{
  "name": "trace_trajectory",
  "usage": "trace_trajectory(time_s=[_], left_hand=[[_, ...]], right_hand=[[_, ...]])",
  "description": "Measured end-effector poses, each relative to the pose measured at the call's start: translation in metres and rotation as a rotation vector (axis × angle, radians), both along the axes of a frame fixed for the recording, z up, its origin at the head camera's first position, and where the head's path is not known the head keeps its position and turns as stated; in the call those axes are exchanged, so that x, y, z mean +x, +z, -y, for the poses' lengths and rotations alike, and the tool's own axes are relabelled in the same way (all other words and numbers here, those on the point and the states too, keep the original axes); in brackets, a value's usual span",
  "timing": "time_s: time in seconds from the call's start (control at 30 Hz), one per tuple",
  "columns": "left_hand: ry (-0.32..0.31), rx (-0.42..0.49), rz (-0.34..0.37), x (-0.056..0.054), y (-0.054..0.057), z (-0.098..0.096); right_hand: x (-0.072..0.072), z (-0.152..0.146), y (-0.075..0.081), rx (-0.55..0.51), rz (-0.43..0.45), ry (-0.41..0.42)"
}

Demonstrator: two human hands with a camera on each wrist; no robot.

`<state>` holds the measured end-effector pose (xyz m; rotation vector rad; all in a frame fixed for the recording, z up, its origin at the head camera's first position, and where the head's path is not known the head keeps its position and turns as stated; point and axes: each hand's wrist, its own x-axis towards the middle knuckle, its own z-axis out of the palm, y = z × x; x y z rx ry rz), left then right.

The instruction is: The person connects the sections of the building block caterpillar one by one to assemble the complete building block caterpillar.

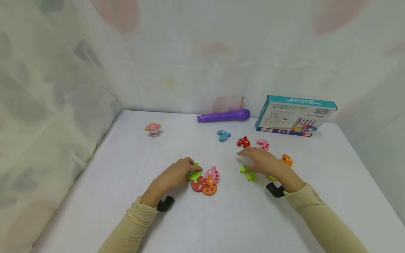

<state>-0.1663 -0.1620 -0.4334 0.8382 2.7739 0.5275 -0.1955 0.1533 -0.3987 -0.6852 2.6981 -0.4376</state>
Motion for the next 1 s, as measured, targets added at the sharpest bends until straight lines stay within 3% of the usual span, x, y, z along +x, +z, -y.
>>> trace_trajectory(time_s=[0.13,0.27,0.5,1.0], left_hand=[[0.006,0.000,0.013,0.000,0.002,0.000],[0.014,0.002,0.019,0.001,0.002,-0.001],[0.022,0.009,0.029,0.002,0.002,-0.001],[0.014,0.005,0.025,0.001,0.001,0.000]], right_hand=[[0.007,-0.006,-0.009,0.063,0.047,-0.024],[0.013,-0.007,-0.017,0.120,0.034,-0.012],[0.016,0.001,-0.020,0.108,-0.021,0.042],[0.004,0.049,-0.013,0.036,-0.160,0.144]])
